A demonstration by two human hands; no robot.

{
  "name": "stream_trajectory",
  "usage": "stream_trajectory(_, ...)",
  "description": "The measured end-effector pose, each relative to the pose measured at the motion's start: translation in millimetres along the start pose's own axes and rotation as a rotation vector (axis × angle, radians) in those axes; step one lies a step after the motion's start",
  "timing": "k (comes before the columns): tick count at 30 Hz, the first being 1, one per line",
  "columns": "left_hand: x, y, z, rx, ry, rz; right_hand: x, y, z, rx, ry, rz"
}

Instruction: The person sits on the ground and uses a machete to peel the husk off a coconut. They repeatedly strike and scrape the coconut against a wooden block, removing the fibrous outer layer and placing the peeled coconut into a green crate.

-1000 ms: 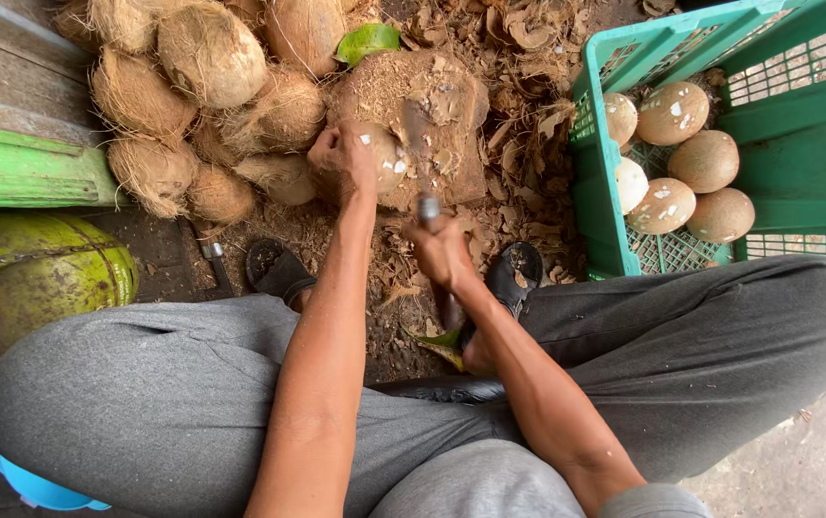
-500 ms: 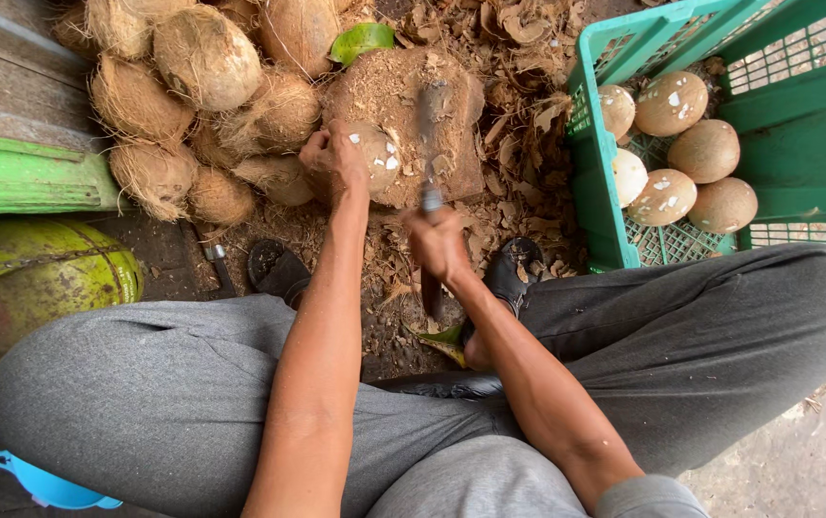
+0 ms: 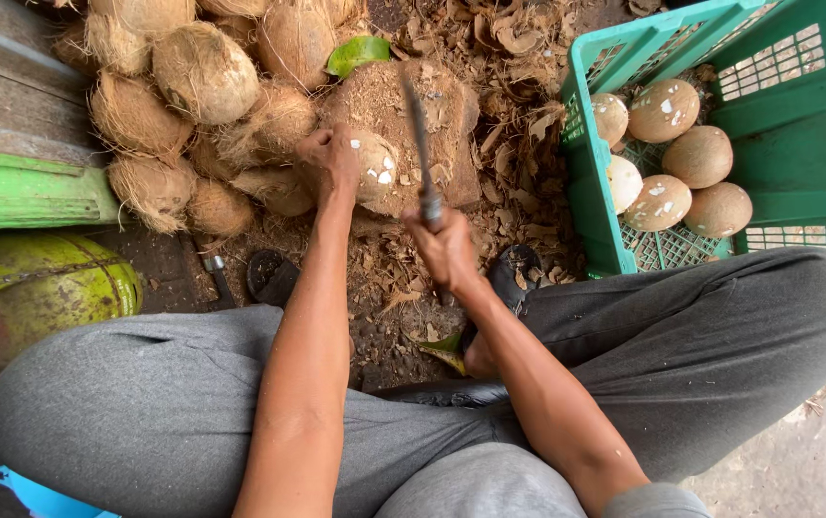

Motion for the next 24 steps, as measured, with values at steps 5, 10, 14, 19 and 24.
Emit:
stream_trajectory(5, -9, 12, 36, -0.184, -0.561, 0.294, -7, -9, 4, -0.049, -0.134, -0.135)
stream_trajectory(10, -19, 6, 7, -0.13, -0.083, -0.009, -13, 15, -17, -0.085, -0.054, -0.03)
stream_trajectory(14, -30, 21, 36, 0.075, -0.041, -0.007, -9, 13, -13, -0.096, -0.03, -0.038)
stream_trajectory(19, -42, 21, 59, -0.082, -0.099, -0.036, 3, -3, 25, -0.104, -0.122, -0.102)
stream_trajectory(24, -57, 34, 46, 0.212, 0.057, -0.334, 3, -6, 42, -0.146, -0.182, -0.179)
Point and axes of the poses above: each hand's wrist, its own x-axis towards the middle knuckle, its own y-axis out of the back of the hand, z = x × y, the point moved 9 cm from there along x, towards the middle knuckle, and after that the axes turned 5 degrees about -z, right-handed, at the moved point
